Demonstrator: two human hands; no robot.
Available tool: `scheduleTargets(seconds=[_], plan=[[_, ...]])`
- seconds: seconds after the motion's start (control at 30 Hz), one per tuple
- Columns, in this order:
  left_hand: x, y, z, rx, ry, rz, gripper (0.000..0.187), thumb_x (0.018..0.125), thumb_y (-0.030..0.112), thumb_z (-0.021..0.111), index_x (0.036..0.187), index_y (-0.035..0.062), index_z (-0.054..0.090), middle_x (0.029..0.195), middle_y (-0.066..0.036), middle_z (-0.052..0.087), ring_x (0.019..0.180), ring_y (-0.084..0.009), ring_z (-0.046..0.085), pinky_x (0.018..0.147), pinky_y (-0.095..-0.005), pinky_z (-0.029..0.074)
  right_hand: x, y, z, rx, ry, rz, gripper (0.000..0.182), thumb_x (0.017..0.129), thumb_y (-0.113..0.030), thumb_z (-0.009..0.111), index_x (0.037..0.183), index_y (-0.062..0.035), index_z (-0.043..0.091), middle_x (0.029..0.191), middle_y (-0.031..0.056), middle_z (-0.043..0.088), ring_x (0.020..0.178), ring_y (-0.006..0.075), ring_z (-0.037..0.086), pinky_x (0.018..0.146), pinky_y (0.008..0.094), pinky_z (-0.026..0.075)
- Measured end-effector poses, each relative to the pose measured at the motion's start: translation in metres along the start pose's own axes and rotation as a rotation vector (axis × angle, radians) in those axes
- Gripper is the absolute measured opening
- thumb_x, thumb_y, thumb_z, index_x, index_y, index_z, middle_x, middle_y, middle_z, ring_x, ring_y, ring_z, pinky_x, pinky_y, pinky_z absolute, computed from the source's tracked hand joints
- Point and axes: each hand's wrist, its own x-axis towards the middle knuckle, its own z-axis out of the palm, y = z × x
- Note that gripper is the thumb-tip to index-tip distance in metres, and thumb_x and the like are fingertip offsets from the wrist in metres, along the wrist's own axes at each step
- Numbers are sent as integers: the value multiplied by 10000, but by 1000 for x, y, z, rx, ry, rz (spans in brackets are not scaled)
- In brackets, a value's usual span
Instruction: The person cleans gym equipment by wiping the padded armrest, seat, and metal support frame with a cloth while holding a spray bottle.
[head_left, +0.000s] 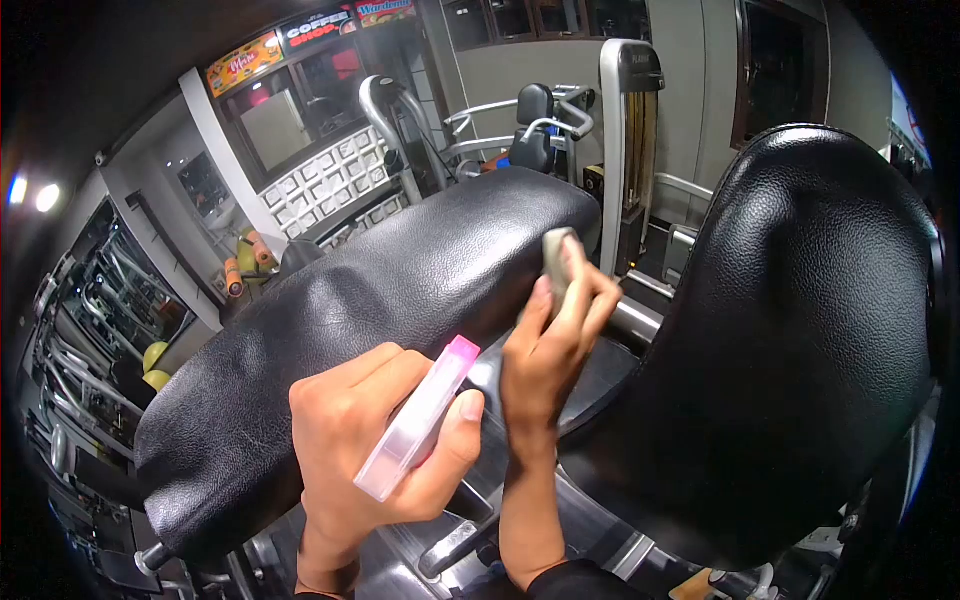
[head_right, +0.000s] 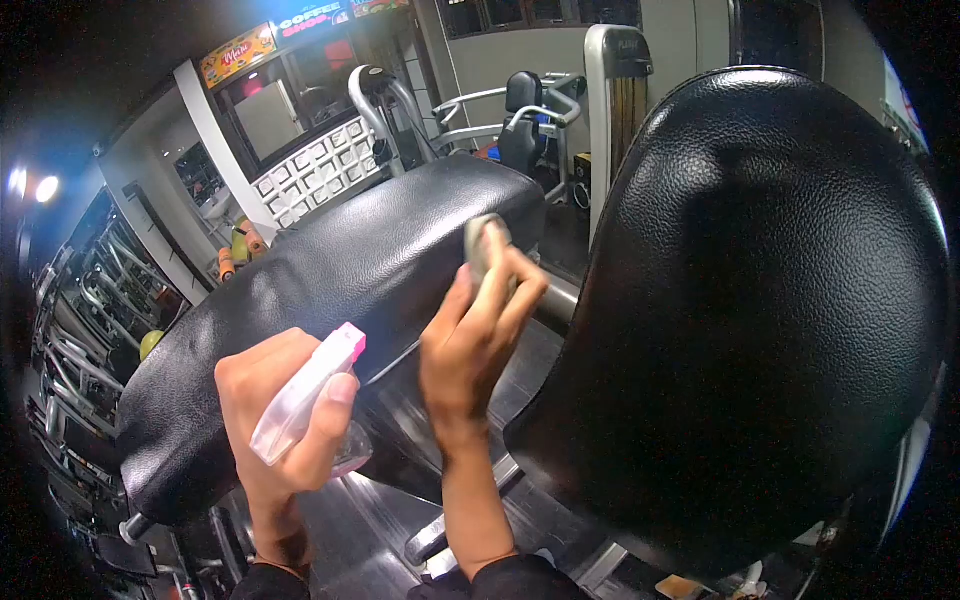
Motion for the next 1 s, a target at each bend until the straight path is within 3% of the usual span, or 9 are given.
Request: scheduleTargets(seconds=[0.17,0.23,0.3,0.43,0.53,0.7,0.83,0.87,1.0], plan=[[-10,2,-7,-129,4,-26,138,714,132,706,681,18,637,572,-96,525,460,-247,508,453,-340,389,-57,10,3,185,-53,-46,408,939,16,567,1347,5,558,1233,222,492,1183,366,523,1018,462,423],[-16,4,-13,-140,1,-50,152,715,151,697,686,13,642,573,-100,528,464,-254,513,459,-341,391,-41,26,11,93,82,-125,412,945,19,552,1356,15,549,1237,226,506,1170,370,543,1004,461,444],[-23,4,-22,-146,-1,-76,169,716,170,688,690,8,646,574,-104,531,468,-260,518,464,-342,394,-16,25,11,66,115,43,387,961,9,536,1347,27,552,1230,213,537,1165,359,565,999,448,455],[-35,13,-36,-63,186,-266,408,752,403,625,671,5,667,589,-110,580,497,-245,549,498,-343,389,-18,11,8,130,115,131,339,989,-26,529,1318,41,572,1213,201,560,1120,325,590,973,402,468],[-44,9,-47,1,265,-214,526,842,470,529,657,-2,667,594,-102,603,499,-238,547,503,-341,387,-55,-3,0,223,-1,12,400,934,-2,595,1334,17,583,1231,195,519,1175,313,523,1019,412,418],[-47,2,-69,72,175,-169,538,839,476,496,631,4,651,582,-90,607,515,-217,537,514,-325,374,-62,14,-7,346,-86,-149,349,883,25,643,1231,0,654,1229,174,554,1148,327,568,998,431,453],[-56,0,-67,142,316,-174,593,885,488,444,578,-3,573,550,-124,562,476,-198,494,490,-314,338,-12,15,-2,214,55,15,319,895,42,622,1209,9,665,1185,168,597,1113,322,611,983,409,481],[-55,-5,-79,111,179,-128,584,890,483,429,582,9,574,551,-120,566,473,-195,486,486,-312,331,-11,15,0,213,58,-14,331,888,53,622,1212,5,668,1171,166,603,1120,339,604,975,422,483],[-58,-12,-92,83,65,-111,579,894,477,407,590,16,580,554,-107,579,474,-193,481,504,-313,337,-42,-12,-12,355,-121,-173,396,787,78,672,1162,-43,716,1171,135,610,1084,318,611,949,410,491]])
